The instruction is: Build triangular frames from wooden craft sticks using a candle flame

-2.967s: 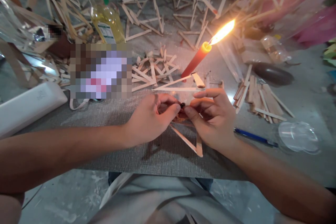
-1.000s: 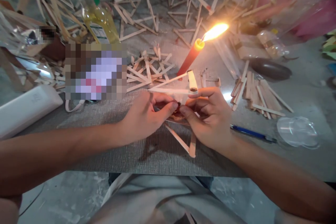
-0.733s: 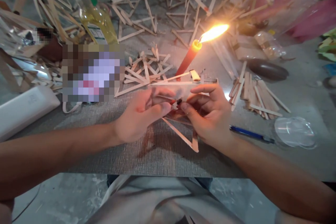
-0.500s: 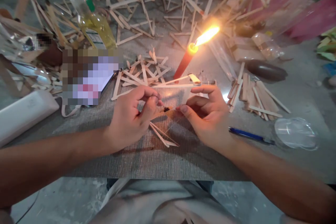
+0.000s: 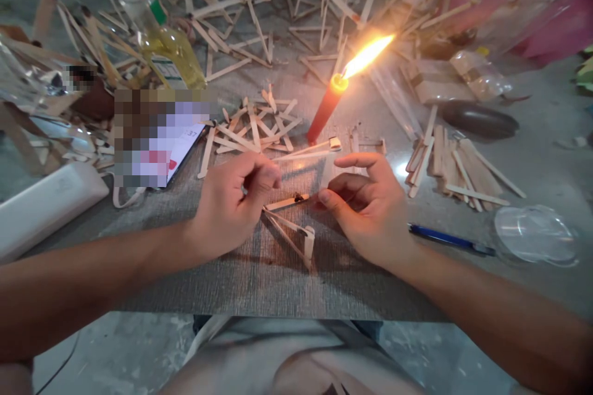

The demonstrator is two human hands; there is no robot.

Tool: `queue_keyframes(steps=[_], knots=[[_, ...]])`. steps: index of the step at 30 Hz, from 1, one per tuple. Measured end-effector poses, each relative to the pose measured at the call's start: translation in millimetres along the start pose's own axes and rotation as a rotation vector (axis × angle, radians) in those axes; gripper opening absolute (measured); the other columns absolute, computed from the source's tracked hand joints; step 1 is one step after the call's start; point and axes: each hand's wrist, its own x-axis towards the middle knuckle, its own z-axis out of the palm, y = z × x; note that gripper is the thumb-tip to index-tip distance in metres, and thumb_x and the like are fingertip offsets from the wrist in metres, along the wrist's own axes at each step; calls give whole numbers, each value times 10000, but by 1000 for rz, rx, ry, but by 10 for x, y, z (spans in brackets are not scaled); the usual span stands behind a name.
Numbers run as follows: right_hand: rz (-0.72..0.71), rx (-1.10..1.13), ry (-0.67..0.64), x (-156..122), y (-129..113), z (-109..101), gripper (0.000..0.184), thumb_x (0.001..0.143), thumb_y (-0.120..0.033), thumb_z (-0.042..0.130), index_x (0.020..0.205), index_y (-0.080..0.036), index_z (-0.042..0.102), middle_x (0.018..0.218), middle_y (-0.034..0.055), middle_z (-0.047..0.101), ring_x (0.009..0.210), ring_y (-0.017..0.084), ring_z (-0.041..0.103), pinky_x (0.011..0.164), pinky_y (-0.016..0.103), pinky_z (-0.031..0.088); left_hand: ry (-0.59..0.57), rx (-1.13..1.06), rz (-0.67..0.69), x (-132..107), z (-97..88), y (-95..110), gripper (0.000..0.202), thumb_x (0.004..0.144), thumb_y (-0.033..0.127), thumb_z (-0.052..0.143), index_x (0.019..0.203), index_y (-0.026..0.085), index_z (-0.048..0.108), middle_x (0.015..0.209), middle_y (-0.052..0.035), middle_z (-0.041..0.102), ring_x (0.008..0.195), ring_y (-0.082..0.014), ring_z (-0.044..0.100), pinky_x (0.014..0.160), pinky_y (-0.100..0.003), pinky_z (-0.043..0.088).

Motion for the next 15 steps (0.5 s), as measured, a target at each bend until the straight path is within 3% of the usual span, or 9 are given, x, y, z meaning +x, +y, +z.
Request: queue_keyframes(steps=[4, 7, 11, 15], knots=[[-9, 6, -18, 3, 22, -20, 396, 897, -277, 771, 1157, -251, 474, 718, -58, 692, 644, 151, 732, 583, 274, 581, 35, -99, -26, -1, 20, 17, 38, 923, 248, 741, 911, 213, 750, 855, 7, 789, 731, -127, 703, 667, -243, 553], [-6, 10, -23, 5, 48, -31, 391, 904, -281, 766, 1164, -257, 474, 732, -56, 699, 639, 150, 732, 591, 283, 592, 23, -105, -44, 5, -2, 21, 120, 933, 292, 736, 843, 214, 750, 773, 14, 777, 660, -126, 693, 608, -239, 540], [-13, 7, -24, 9, 66, -31, 386, 906, -281, 758, 1166, -253, 475, 728, -51, 703, 644, 152, 732, 585, 279, 579, -16, -38, -37, 26, -28, 3, 294, 1031, 303, 570, 782, 208, 695, 632, 12, 692, 577, -122, 638, 560, -241, 502], [-15, 10, -31, 16, 65, -31, 392, 898, -269, 763, 1165, -245, 476, 725, -52, 707, 631, 144, 726, 597, 271, 581, -27, -81, -28, 30, 3, -19, 126, 989, 210, 615, 936, 213, 730, 825, -4, 779, 745, -137, 718, 703, -245, 570]])
